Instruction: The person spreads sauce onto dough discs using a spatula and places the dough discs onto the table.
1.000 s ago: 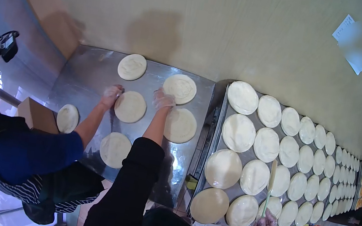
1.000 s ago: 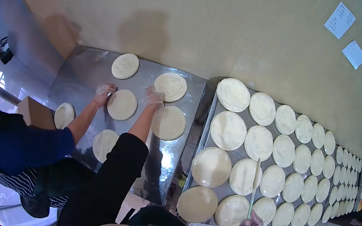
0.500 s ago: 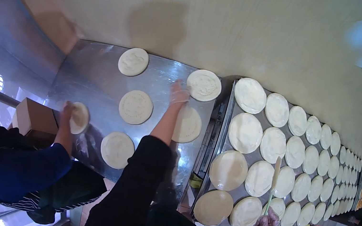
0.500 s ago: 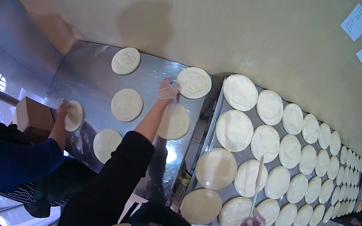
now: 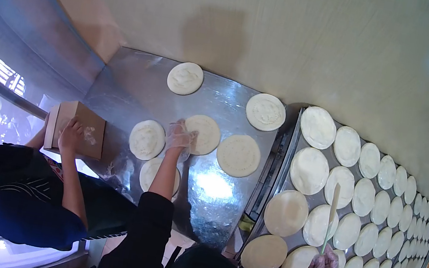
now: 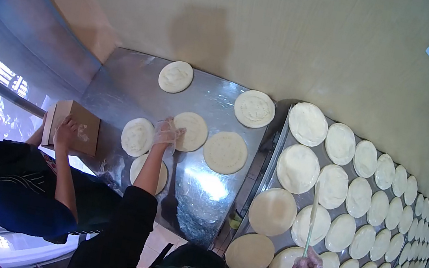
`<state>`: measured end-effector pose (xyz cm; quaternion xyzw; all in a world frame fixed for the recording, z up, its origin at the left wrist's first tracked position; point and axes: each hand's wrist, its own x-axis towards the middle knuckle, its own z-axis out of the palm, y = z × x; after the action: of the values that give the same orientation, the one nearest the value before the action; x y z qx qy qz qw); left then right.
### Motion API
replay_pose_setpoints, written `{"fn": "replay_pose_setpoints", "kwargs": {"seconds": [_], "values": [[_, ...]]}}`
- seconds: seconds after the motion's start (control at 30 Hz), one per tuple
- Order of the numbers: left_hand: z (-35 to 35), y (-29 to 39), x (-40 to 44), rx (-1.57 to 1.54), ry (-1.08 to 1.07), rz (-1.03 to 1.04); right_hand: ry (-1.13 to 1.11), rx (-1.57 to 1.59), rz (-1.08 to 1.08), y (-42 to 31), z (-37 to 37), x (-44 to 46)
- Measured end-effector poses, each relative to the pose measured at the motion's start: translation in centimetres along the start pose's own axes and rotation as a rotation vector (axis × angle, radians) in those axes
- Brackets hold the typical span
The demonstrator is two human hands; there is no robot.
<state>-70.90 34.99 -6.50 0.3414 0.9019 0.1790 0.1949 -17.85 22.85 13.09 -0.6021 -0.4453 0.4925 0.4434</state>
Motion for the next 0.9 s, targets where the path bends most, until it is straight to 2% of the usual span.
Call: {"fn": "replay_pose_setpoints", "kwargs": {"seconds": [0.1,0.17,0.23,0.27,0.33,0.4,0.57,0.63,0.67,0.73,0.77,0.8,0.83,0.87,0.9], "values": [[1.9,-0.7,1.9,-0.096,-0.043,0.014,-0.013,-0.016,-0.015,0.2,-0.3,0.1],[4.1,-3.3,6.4,-0.178,0.258,-0.005,0.01,-0.041,-0.015,0.1,-0.2,0.0],[1.4,-2.9,10.1,-0.225,0.348,0.023,0.043,-0.08,-0.019,-0.2,-0.4,-0.2],[5.3,-8.7,17.7,0.495,0.404,0.262,0.066,-0.08,0.014,-0.3,-0.5,-0.3],[2.8,-6.0,19.2,-0.125,0.552,0.085,0.104,-0.094,0.043,-0.3,-0.6,-0.2],[-2.8,-1.0,17.4,-0.259,0.272,-0.102,0.069,-0.14,0.022,-0.1,-0.4,-0.1],[-2.0,-0.8,19.8,-0.259,0.213,-0.044,0.086,-0.194,0.081,-0.2,0.6,0.1],[-2.1,-0.1,19.5,-0.169,0.173,-0.052,0.074,-0.181,0.088,-0.3,0.9,0.3],[-2.1,-0.1,19.5,-0.122,0.14,0.037,0.06,-0.18,0.065,-0.2,0.9,0.4],[-1.9,0.6,19.1,-0.078,-0.056,0.079,0.034,-0.18,0.034,-0.4,0.9,0.7],[4.0,-0.8,21.5,-0.078,-0.047,0.072,0.043,-0.187,0.038,-0.6,1.1,0.7],[8.1,-4.1,25.1,0.128,0.19,0.429,0.05,-0.193,0.043,-0.7,1.3,0.7],[4.2,1.1,20.0,0.028,0.025,0.254,0.034,-0.187,0.04,-0.5,1.2,0.8],[3.6,3.1,18.9,-0.004,-0.105,0.257,0.061,-0.194,0.046,-0.3,1.0,0.7],[3.0,5.1,17.1,-0.032,-0.12,0.226,0.089,-0.201,0.05,-0.1,0.9,0.6]]}}
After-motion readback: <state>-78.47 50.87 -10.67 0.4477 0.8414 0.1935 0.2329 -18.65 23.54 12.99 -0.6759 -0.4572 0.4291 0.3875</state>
